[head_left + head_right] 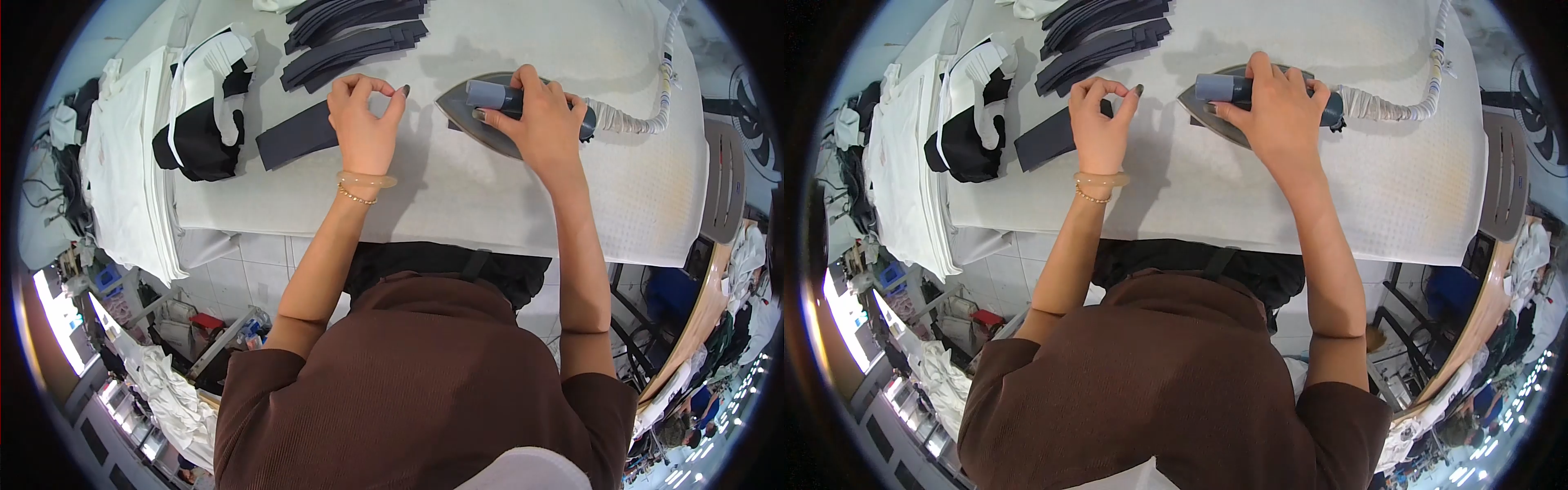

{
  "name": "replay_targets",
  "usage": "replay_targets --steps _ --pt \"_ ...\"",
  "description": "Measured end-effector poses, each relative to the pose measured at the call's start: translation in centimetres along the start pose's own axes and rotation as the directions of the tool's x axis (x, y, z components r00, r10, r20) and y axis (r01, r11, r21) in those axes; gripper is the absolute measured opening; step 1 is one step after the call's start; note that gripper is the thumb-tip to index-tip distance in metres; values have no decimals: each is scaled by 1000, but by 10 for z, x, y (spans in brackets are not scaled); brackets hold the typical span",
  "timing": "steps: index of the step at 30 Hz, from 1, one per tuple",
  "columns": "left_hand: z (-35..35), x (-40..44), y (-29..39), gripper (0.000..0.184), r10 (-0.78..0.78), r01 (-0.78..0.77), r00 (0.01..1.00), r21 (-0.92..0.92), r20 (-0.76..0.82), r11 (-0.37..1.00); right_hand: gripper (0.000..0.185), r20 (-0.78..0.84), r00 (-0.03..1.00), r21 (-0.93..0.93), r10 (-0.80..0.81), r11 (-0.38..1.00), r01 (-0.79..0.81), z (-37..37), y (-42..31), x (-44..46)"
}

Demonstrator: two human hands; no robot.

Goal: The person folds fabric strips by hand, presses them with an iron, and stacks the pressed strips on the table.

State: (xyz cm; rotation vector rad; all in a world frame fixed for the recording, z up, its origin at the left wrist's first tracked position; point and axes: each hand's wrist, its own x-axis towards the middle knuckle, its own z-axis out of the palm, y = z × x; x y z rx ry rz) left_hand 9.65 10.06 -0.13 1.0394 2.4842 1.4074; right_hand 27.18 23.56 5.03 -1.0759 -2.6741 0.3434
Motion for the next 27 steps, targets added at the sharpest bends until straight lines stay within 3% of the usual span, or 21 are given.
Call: replay_targets --steps 7,9,14,17,27 --pt "-27 -6 -10 16 -2 2 999 -1 -49 1000 49 57 998 8 -19 1000 18 -3 -11 -8" --pt "-25 -8 -10 16 -10 9 999 -20 -41 1000 50 94 995 -16 39 999 -37 -2 -16 0" --pt "-30 -11 -5 16 -18 13 998 -92 -60 996 49 20 999 -15 -48 999 49 1 -14 -9" --pt "-32 -13 -5 16 -54 52 998 -54 -30 997 51 64 998 20 17 1000 -18 0 -21 -9" --pt "-17 -19 -3 15 -28 29 999 -41 20 999 46 47 999 23 15 1000 -16 -18 39 -30"
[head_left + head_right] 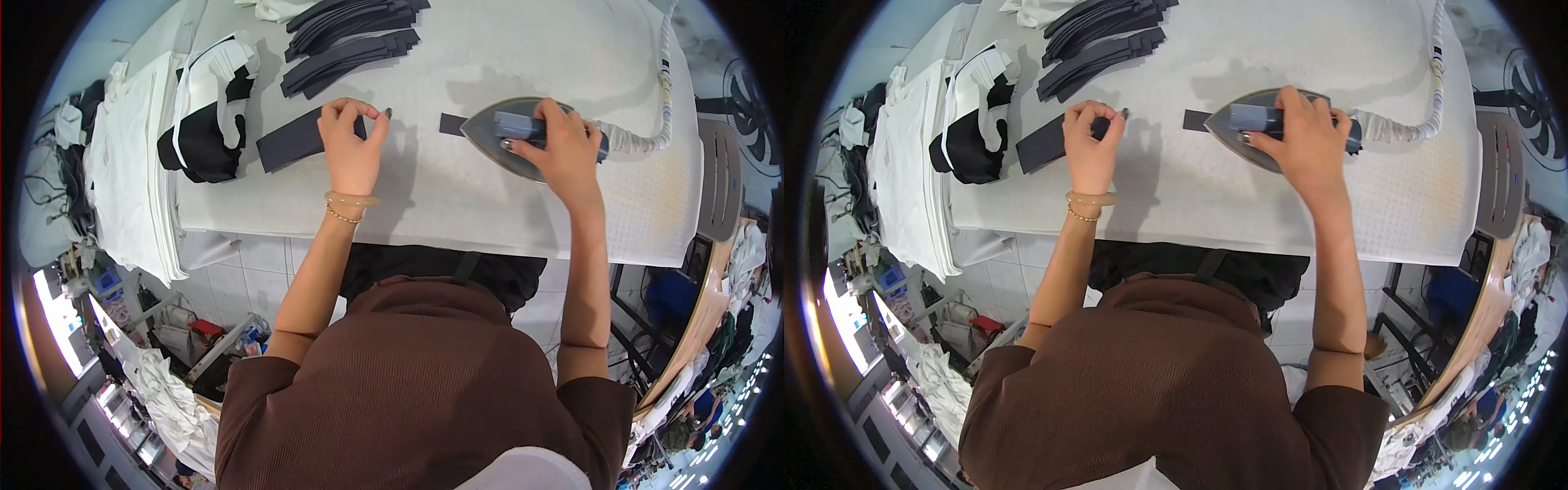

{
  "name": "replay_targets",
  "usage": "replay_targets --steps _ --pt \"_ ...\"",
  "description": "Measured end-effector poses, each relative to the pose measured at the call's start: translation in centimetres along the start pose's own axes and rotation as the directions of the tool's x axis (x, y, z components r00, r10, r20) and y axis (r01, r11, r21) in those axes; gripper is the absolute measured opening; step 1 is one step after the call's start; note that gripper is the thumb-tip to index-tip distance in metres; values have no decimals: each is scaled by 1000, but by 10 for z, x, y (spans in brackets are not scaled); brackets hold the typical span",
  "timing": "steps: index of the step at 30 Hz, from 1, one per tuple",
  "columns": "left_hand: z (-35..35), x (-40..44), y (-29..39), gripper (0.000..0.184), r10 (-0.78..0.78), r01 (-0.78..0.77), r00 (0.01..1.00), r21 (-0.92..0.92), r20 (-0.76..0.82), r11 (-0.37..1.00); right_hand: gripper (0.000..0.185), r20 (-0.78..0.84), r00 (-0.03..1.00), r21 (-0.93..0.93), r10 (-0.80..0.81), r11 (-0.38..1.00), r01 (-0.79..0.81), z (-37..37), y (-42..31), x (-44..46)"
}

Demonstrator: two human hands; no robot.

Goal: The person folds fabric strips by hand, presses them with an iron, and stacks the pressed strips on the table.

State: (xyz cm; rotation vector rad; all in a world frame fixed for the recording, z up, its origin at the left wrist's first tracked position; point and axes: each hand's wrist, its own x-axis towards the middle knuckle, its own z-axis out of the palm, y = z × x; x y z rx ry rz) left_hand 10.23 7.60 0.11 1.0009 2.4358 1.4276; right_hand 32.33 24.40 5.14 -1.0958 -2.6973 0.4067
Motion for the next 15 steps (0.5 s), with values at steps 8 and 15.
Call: replay_targets --steps 8,15 --pt "31 -13 3 16 39 -54 984 84 174 995 42 81 994 -66 75 995 -70 -25 49 -11" --pt "56 -17 2 31 171 -209 962 169 213 963 47 189 982 -85 3 996 13 -48 119 -8"
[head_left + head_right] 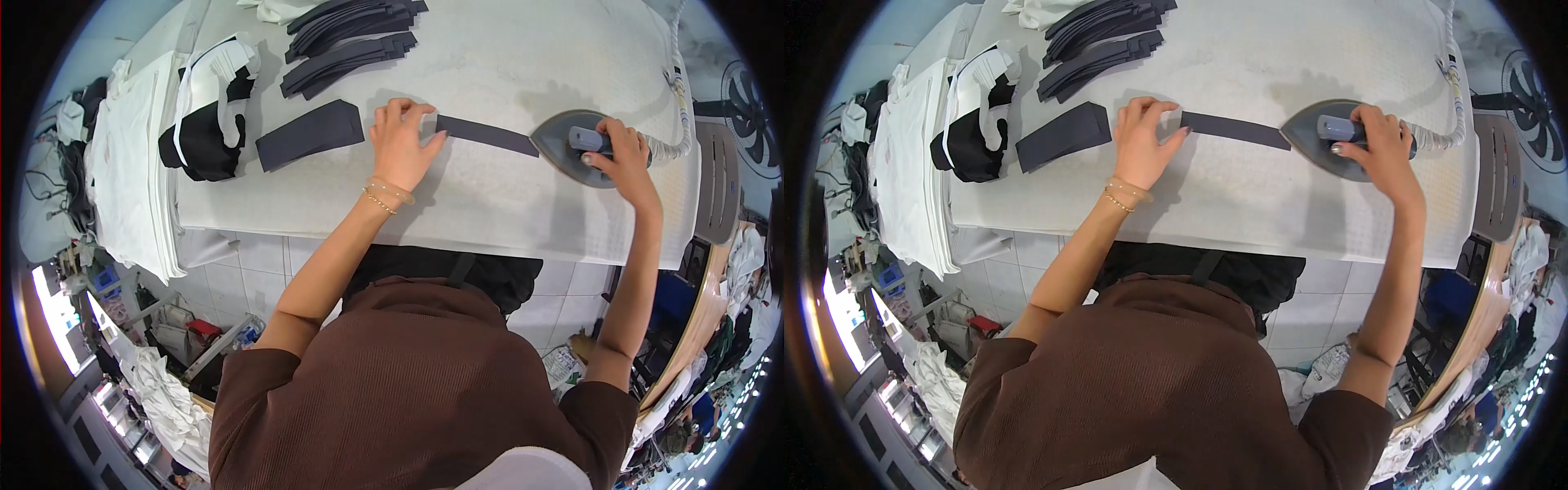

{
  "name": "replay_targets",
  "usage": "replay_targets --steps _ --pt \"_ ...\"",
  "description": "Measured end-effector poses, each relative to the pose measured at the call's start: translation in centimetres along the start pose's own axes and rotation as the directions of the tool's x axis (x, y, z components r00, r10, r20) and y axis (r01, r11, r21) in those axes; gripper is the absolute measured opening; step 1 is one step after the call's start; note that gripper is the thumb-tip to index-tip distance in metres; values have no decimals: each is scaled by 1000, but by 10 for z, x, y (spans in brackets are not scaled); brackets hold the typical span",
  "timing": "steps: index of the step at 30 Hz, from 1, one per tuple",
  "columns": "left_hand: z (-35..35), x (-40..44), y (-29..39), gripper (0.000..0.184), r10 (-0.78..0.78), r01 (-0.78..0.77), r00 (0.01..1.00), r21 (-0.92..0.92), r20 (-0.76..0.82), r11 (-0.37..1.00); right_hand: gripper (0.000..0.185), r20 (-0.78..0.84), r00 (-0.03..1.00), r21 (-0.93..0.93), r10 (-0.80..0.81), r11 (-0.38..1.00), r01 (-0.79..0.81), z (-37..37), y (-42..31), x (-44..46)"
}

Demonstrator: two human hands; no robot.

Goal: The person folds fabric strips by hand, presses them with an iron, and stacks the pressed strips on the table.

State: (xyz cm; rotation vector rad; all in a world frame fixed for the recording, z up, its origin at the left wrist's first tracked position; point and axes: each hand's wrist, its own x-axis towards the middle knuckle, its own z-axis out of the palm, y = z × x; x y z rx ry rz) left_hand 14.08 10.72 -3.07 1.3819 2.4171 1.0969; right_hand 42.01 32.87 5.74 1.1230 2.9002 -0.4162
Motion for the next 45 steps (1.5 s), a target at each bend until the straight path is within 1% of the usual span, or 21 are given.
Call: replay_targets --steps 5,7,9,11,12,14,16,17,19,21,24,26,31,35,36,37,38,40,42,44,45 --pt "10 15 11 42 83 -98 990 124 118 987 39 107 993 -17 45 999 -44 -24 55 31" --pt "9 20 12 40 89 -103 990 126 112 987 39 58 994 -48 89 995 -86 -23 80 45" --pt "7 26 13 35 40 -81 965 149 260 985 39 18 993 -138 113 984 -110 -26 80 50" --pt "10 26 12 31 54 -91 966 141 251 986 35 -377 926 -135 -21 990 -33 -32 20 42" --pt "11 25 12 27 74 -110 963 129 258 986 32 -476 874 11 -97 993 116 -25 -17 40" --pt "11 27 12 25 66 -90 956 74 286 993 31 -354 914 162 -197 950 267 17 -53 38" --pt "8 31 12 23 68 -75 946 11 316 997 29 -138 975 323 -175 922 211 47 -81 30" --pt "7 31 11 22 13 19 938 -88 348 996 29 -136 975 323 -177 922 213 51 -88 27" --pt "2 32 7 21 -48 124 925 -180 376 976 26 74 997 217 36 975 -52 58 -96 26" --pt "-9 33 -1 21 -38 86 984 -275 177 958 22 87 995 220 46 973 -64 70 -95 30" --pt "-26 45 -15 24 -101 153 971 -238 217 959 17 -37 997 158 -70 985 75 76 -95 42" --pt "-31 59 -19 28 -110 150 971 -182 214 972 13 -34 999 572 -12 820 30 77 -93 64" --pt "-21 153 -21 27 -16 26 998 -176 60 984 16 -131 991 838 10 536 105 66 -54 156" --pt "14 239 -31 26 6 -5 1000 46 -7 999 19 -212 962 796 174 601 67 37 -49 219" --pt "8 261 -32 43 -80 64 971 79 224 995 25 -197 961 768 194 640 28 46 -34 241" --pt "5 255 -26 43 -74 57 972 78 223 995 25 -203 959 767 197 641 31 48 -34 244" --pt "5 241 -20 41 98 -78 993 236 -73 969 29 -246 942 603 228 797 -36 51 -33 247" --pt "-27 222 -3 36 84 -58 986 180 -145 982 40 -276 922 356 272 920 -165 62 -27 256" --pt "-48 189 -24 19 356 -306 881 200 -310 931 38 -297 929 375 220 922 -98 66 -38 234" --pt "-89 130 -26 14 196 -209 969 -78 -153 975 32 -345 931 425 117 904 43 77 -49 193" --pt "-105 102 -36 14 228 -230 968 -7 -106 973 28 -371 926 458 65 881 121 83 -57 172"
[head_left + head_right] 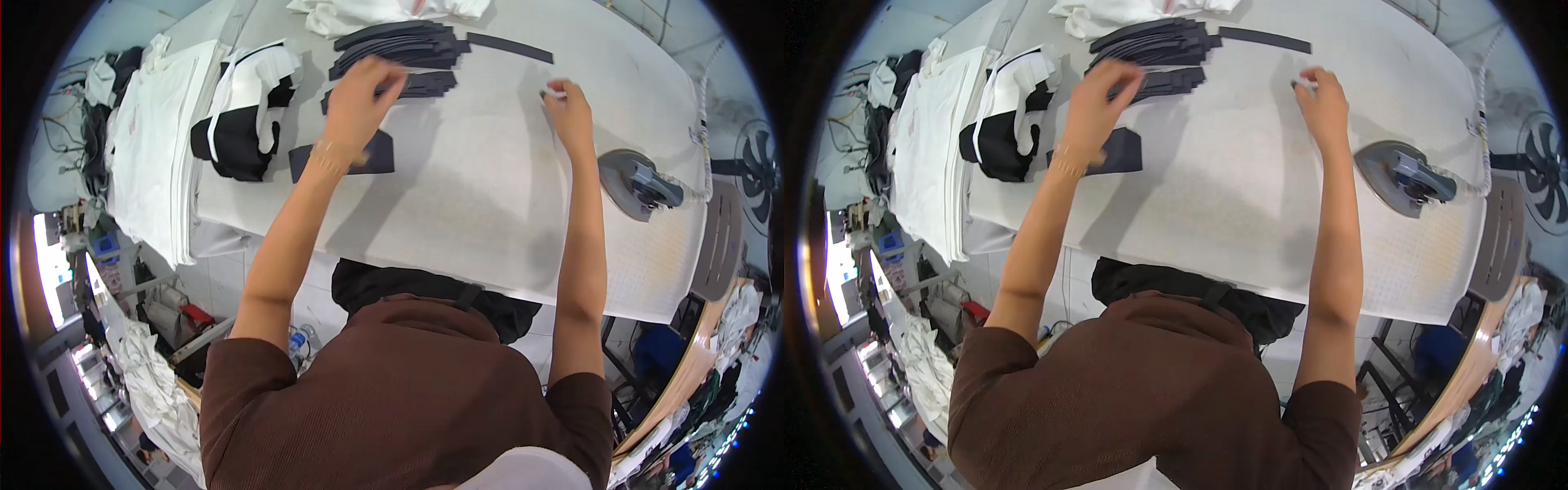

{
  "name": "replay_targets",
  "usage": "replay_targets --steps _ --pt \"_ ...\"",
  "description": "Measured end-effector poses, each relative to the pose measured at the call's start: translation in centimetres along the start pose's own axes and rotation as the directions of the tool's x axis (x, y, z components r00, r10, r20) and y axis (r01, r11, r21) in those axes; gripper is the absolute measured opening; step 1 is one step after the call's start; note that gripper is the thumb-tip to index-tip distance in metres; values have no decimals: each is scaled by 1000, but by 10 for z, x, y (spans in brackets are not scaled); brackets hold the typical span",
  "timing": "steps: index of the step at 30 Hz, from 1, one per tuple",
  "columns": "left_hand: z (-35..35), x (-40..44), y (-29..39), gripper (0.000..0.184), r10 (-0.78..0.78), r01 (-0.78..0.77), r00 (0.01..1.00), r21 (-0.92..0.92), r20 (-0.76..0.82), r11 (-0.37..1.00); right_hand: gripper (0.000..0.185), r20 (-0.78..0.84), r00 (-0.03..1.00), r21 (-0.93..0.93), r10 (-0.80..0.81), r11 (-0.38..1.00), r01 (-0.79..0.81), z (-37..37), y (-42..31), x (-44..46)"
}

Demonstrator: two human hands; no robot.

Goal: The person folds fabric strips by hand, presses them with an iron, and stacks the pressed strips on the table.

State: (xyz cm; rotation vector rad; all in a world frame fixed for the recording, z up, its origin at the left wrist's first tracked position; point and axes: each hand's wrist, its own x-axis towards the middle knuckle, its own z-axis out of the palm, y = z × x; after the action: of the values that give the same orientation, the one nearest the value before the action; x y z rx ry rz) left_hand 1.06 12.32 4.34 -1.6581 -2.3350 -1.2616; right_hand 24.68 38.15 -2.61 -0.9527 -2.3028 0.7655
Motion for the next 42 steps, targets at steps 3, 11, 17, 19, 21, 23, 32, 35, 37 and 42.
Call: replay_targets --steps 3,11,17,19,21,23,32,35,37,42 --pt "-33 -80 -18 16 52 -70 994 187 100 980 16 37 999 48 -13 999 11 0 -45 -58" --pt "-29 -131 -34 19 139 -157 987 330 76 931 14 84 996 105 -28 994 19 38 -85 -129" --pt "-29 -126 -41 13 140 -146 989 296 42 944 14 97 995 122 1 992 -13 36 -83 -133" --pt "-28 -127 -41 11 135 -136 991 286 21 949 13 97 995 141 14 990 -28 36 -85 -133" --pt "-27 -127 -42 9 103 -98 995 251 -7 963 13 98 995 161 25 986 -41 37 -86 -132" --pt "-25 -128 -46 9 73 -68 997 207 -20 976 12 104 994 122 42 991 -55 38 -87 -131" --pt "-21 -126 -47 9 -8 11 999 94 -31 996 10 102 994 170 31 984 -48 39 -83 -130" --pt "-20 -127 -48 8 13 -9 999 99 -33 995 10 97 994 144 44 988 -58 38 -85 -131" --pt "-20 -127 -47 9 22 -19 999 96 -30 995 12 104 995 22 -2 1000 0 39 -85 -129" --pt "-21 -117 -37 12 67 -64 998 159 -14 985 32 66 917 88 -392 918 386 75 -166 -112"
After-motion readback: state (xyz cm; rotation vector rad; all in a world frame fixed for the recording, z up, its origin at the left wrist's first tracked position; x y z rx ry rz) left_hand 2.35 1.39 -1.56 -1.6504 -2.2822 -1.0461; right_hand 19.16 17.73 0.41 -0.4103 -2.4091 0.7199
